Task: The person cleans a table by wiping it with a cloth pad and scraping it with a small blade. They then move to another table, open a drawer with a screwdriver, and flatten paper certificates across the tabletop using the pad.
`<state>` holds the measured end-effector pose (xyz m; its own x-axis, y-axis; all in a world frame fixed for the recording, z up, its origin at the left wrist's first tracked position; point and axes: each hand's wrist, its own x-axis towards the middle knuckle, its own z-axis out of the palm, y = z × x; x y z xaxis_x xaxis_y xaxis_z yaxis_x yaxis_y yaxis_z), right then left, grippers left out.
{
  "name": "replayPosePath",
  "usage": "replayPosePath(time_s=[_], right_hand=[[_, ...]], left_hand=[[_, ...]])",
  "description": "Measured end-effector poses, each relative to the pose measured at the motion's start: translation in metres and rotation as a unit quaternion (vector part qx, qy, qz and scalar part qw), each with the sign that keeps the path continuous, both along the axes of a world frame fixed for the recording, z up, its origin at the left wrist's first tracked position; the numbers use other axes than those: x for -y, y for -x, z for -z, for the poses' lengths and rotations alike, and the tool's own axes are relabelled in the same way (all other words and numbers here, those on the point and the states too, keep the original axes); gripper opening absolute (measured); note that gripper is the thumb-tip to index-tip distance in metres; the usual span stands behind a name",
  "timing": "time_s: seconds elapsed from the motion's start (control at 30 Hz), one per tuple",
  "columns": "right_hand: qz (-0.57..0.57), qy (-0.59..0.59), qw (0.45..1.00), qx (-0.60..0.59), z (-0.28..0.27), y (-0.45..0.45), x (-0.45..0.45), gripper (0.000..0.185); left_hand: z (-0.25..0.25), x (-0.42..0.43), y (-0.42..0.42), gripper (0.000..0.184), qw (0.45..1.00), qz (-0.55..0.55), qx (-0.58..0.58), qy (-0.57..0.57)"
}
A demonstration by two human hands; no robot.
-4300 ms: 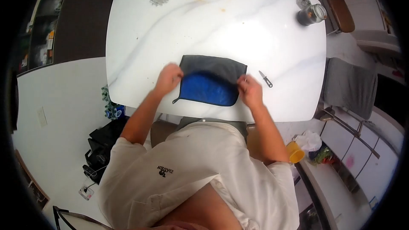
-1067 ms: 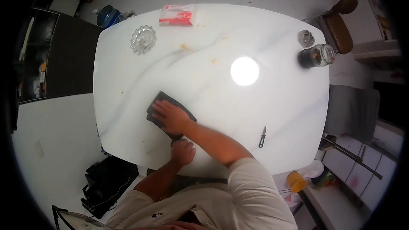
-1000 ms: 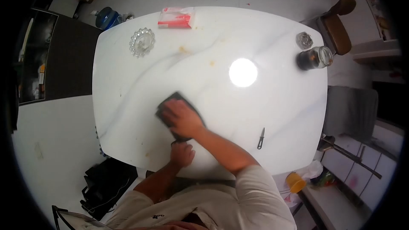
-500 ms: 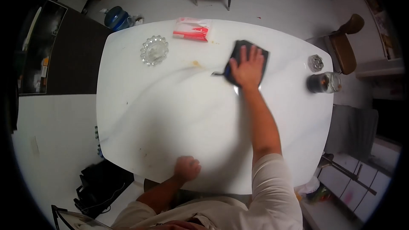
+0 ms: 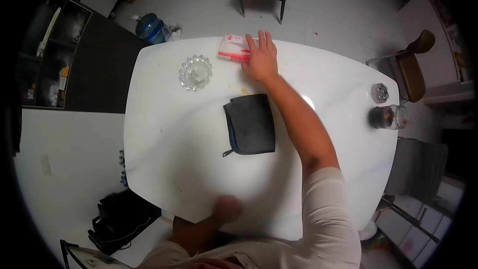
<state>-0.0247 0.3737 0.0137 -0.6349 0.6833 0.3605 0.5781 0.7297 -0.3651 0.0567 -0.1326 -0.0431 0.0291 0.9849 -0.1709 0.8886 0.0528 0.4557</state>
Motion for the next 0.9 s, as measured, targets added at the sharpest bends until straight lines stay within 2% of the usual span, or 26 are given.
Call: replayPosePath(time_s=[0.1,0.13,0.23,0.33,0.37,0.47,0.57,0.63,0.7,0.73,0.83,0.87,0.9], right_hand=[[-0.038,0.078,0.983,0.162,0.011,0.023,-0.039,0.081],[-0.045,0.112,0.976,0.182,0.012,0.025,-0.044,0.086],[-0.067,0.075,0.977,0.189,0.008,0.024,-0.047,0.07],[-0.08,0.017,0.978,0.191,0.011,0.018,-0.034,0.043],[-0.101,0.002,0.977,0.188,0.013,0.015,-0.027,0.037],[-0.062,0.009,0.985,0.158,0.025,0.009,-0.021,0.02],[-0.037,-0.022,0.999,-0.012,0.022,-0.004,-0.015,0.017],[0.017,-0.04,0.989,-0.141,0.01,-0.027,-0.011,0.016],[0.069,-0.059,0.957,-0.277,0.007,-0.068,-0.012,0.016],[0.13,-0.036,0.961,-0.243,0.002,-0.101,-0.012,0.015],[0.313,0.004,0.918,-0.244,0.014,-0.212,-0.015,0.014],[0.362,-0.015,0.905,-0.222,0.019,-0.247,-0.005,0.015],[0.417,0.02,0.894,-0.163,0.018,-0.279,0.008,0.017]], left_hand=[[0.007,0.004,-0.002,0.011,1.0,-0.007,0.002,-0.03],[0.009,0.007,-0.001,0.011,0.999,-0.007,0.005,-0.042],[0.017,0.01,-0.004,0.014,0.996,-0.012,0.01,-0.093],[0.048,0.034,-0.011,0.017,0.997,0.025,-0.055,-0.056],[0.048,0.032,-0.01,0.018,0.995,0.022,-0.047,-0.086],[0.027,0.016,-0.008,0.021,0.99,0.003,-0.046,-0.136],[0.002,0.001,-0.004,0.021,0.992,-0.001,-0.061,-0.113],[0.001,0.001,-0.005,0.021,0.994,-0.002,-0.057,-0.097],[0.003,0.002,-0.005,0.022,0.993,-0.001,-0.049,-0.11],[0.004,0.003,-0.005,0.022,0.992,-0.002,-0.045,-0.116],[0.012,0.01,-0.006,0.022,0.998,-0.001,-0.03,-0.059],[0.013,0.011,-0.006,0.022,0.999,-0.003,-0.027,-0.048],[0.015,0.012,-0.006,0.022,0.999,-0.006,-0.023,-0.038]])
